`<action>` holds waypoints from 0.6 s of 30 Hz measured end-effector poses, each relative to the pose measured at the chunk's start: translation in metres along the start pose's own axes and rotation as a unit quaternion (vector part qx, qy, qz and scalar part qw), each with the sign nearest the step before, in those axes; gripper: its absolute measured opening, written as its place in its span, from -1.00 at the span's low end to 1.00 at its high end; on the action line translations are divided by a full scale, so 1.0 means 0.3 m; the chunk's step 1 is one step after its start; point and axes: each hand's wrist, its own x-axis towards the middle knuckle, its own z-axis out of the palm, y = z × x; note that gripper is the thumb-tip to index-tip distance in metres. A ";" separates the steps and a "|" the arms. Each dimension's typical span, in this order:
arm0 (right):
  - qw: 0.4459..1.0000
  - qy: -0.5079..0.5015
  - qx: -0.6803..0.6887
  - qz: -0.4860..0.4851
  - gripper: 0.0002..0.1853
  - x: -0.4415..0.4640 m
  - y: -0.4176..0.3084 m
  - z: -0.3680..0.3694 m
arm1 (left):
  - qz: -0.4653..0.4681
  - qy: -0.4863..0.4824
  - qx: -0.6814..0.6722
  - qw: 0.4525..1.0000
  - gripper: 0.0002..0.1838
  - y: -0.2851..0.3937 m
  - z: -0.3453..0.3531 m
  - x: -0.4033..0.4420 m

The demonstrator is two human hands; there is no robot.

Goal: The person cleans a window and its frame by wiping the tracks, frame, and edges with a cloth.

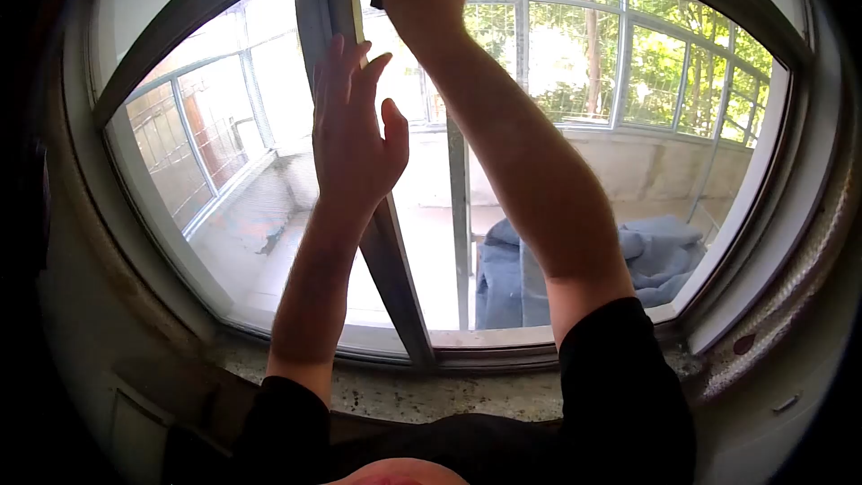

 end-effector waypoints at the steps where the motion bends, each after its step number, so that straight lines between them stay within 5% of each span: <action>1: 1.000 0.000 0.004 0.026 -0.69 -0.003 -0.016 0.017 | 0.005 -0.007 0.014 1.000 -0.50 -0.007 -0.001 -0.008; 8: 1.000 -0.015 -0.012 -0.017 -0.58 -0.020 -0.019 0.094 | 0.037 -0.025 0.029 0.999 -0.68 -0.032 -0.019 -0.053; 14: 0.979 -0.149 -0.003 0.136 -0.64 -0.060 -0.072 0.009 | -0.006 -0.034 0.020 0.999 -0.50 -0.030 -0.028 -0.122; 18: 0.995 -0.092 -0.024 0.038 -0.72 -0.262 0.064 0.001 | -0.034 -0.013 0.002 0.999 -0.44 -0.046 -0.032 -0.189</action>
